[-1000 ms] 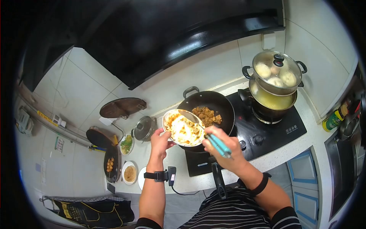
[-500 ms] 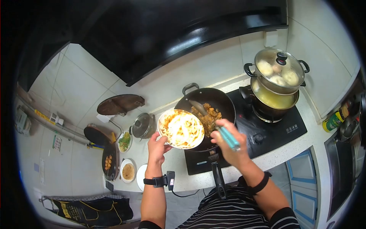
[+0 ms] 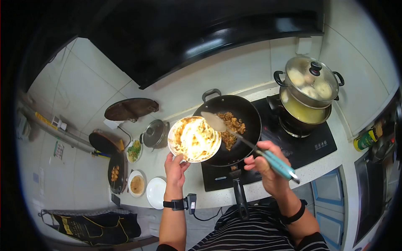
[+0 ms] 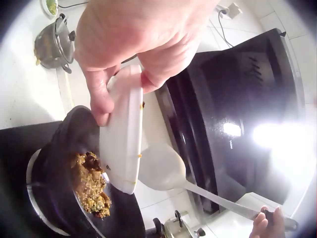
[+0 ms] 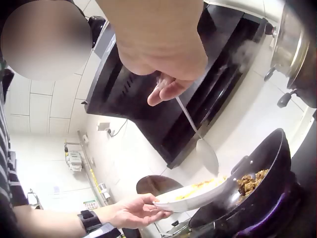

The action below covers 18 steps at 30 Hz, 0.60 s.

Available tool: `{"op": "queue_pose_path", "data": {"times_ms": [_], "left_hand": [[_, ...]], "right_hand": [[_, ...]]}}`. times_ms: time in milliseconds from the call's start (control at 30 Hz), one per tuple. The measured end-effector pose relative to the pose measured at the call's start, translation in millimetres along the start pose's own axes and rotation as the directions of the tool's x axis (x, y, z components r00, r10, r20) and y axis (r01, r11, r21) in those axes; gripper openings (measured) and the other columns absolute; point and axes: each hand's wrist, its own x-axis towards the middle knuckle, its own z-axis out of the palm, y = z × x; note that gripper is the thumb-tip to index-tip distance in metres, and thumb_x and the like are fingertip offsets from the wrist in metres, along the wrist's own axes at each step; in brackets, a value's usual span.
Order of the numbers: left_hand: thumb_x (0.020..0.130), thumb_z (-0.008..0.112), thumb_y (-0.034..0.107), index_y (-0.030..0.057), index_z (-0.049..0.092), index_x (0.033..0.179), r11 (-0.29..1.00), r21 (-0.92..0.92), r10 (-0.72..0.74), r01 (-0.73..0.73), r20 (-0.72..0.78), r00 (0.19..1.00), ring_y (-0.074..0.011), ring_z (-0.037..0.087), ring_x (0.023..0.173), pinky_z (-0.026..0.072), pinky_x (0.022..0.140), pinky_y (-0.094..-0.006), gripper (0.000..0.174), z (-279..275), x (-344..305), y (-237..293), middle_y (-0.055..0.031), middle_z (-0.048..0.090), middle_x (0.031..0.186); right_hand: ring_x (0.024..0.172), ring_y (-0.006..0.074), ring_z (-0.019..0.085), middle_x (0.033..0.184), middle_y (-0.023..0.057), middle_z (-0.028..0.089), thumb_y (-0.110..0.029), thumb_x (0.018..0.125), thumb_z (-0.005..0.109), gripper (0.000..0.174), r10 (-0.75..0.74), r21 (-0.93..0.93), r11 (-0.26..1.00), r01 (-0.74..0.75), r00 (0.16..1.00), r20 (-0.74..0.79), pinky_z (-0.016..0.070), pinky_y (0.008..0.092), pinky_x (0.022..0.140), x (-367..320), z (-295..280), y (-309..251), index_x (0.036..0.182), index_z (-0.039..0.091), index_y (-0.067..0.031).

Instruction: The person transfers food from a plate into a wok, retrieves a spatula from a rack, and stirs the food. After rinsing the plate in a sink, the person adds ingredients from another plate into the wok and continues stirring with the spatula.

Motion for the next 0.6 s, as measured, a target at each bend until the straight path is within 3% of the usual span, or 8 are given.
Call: {"op": "queue_pose_path", "data": {"times_ms": [33, 100, 200, 233, 300, 433, 567, 600], "left_hand": [[0.089, 0.060, 0.012, 0.0059, 0.047, 0.129, 1.000, -0.029, 0.000, 0.000, -0.001, 1.000, -0.0217, 0.067, 0.089, 0.0545, 0.077, -0.0317, 0.043, 0.4, -1.9, -2.2, -0.0107, 0.064, 0.115], [0.090, 0.060, 0.011, 0.0060, 0.046, 0.130, 0.997, -0.079, -0.005, 0.006, 0.009, 1.000, -0.0221, 0.066, 0.092, 0.0543, 0.080, -0.0333, 0.043, -0.8, -5.4, -5.9, -0.0107, 0.063, 0.117], [0.091, 0.059, 0.010, 0.0065, 0.046, 0.131, 0.977, -0.215, -0.001, 0.010, 0.042, 0.999, -0.0225, 0.065, 0.097, 0.0535, 0.085, -0.0351, 0.042, -13.2, -13.5, -14.6, -0.0105, 0.062, 0.120], [0.092, 0.058, 0.009, 0.0068, 0.046, 0.131, 0.963, -0.270, 0.009, 0.004, 0.048, 0.999, -0.0226, 0.065, 0.099, 0.0532, 0.087, -0.0355, 0.042, -20.7, -17.1, -17.4, -0.0104, 0.062, 0.121], [0.092, 0.056, 0.007, 0.0074, 0.046, 0.132, 0.921, -0.390, 0.017, -0.014, 0.005, 1.000, -0.0225, 0.064, 0.102, 0.0530, 0.088, -0.0357, 0.041, -35.6, -25.5, -25.2, -0.0101, 0.061, 0.124], [0.093, 0.053, 0.004, 0.0080, 0.046, 0.133, 0.855, -0.516, 0.011, -0.058, -0.093, 0.996, -0.0230, 0.062, 0.107, 0.0527, 0.089, -0.0358, 0.041, -77.4, -39.9, -43.1, -0.0092, 0.058, 0.128], [0.092, 0.053, 0.001, 0.0103, 0.044, 0.137, 0.835, -0.545, -0.030, -0.078, -0.187, 0.982, -0.0252, 0.062, 0.109, 0.0536, 0.089, -0.0377, 0.047, -111.6, -43.8, -72.6, -0.0079, 0.056, 0.132], [0.090, 0.054, -0.001, 0.0068, 0.040, 0.137, 0.827, -0.553, -0.025, -0.097, -0.208, 0.978, -0.0270, 0.057, 0.115, 0.0535, 0.089, -0.0385, 0.050, -115.7, -43.7, -80.7, -0.0109, 0.053, 0.132]], "right_hand": [[0.082, 0.0186, 0.071, 0.093, 0.0143, 0.069, -0.008, 0.093, 0.066, 0.033, 0.013, -0.072, 0.997, -0.010, 0.999, 0.049, 0.0603, 0.0288, 0.071, -2.2, 1.7, 2.1, 0.122, 0.055, 0.0038], [0.079, 0.0230, 0.071, 0.094, 0.0184, 0.069, -0.020, 0.097, 0.061, 0.043, -0.062, -0.183, 0.979, 0.088, 0.988, 0.140, 0.0601, 0.0305, 0.071, -4.8, 3.3, 8.6, 0.129, 0.044, 0.0032], [0.080, 0.0236, 0.071, 0.092, 0.0172, 0.068, -0.026, 0.099, 0.059, 0.047, -0.136, 0.001, 0.991, 0.136, 0.990, 0.045, 0.0610, 0.0312, 0.069, -10.0, 5.4, 6.3, 0.132, 0.039, 0.0008], [0.080, 0.0231, 0.070, 0.090, 0.0158, 0.067, -0.033, 0.100, 0.056, 0.050, -0.123, -0.034, 0.992, 0.124, 0.992, 0.022, 0.0616, 0.0316, 0.067, -8.8, 1.6, -1.9, 0.134, 0.036, -0.0019], [0.073, 0.0194, 0.068, 0.088, 0.0136, 0.067, -0.040, 0.100, 0.052, 0.052, -0.113, -0.022, 0.994, 0.111, 0.984, -0.138, 0.0600, 0.0289, 0.064, -7.5, -8.5, -8.3, 0.135, 0.038, -0.0044], [0.067, 0.0137, 0.065, 0.086, 0.0084, 0.067, -0.039, 0.101, 0.053, 0.048, -0.091, 0.094, 0.985, 0.145, 0.895, -0.436, 0.0534, 0.0205, 0.059, -5.8, -28.9, -11.8, 0.139, 0.045, -0.0112], [0.068, 0.0098, 0.063, 0.086, 0.0078, 0.065, -0.038, 0.102, 0.050, 0.045, -0.068, 0.084, 0.990, 0.117, 0.895, -0.441, 0.0517, 0.0173, 0.058, -10.2, -49.4, -2.0, 0.138, 0.046, -0.0112], [0.066, 0.0088, 0.063, 0.085, 0.0068, 0.066, -0.038, 0.102, 0.050, 0.045, -0.064, 0.070, 0.992, 0.107, 0.887, -0.457, 0.0506, 0.0157, 0.058, -10.8, -49.3, 0.7, 0.138, 0.048, -0.0124]]}}
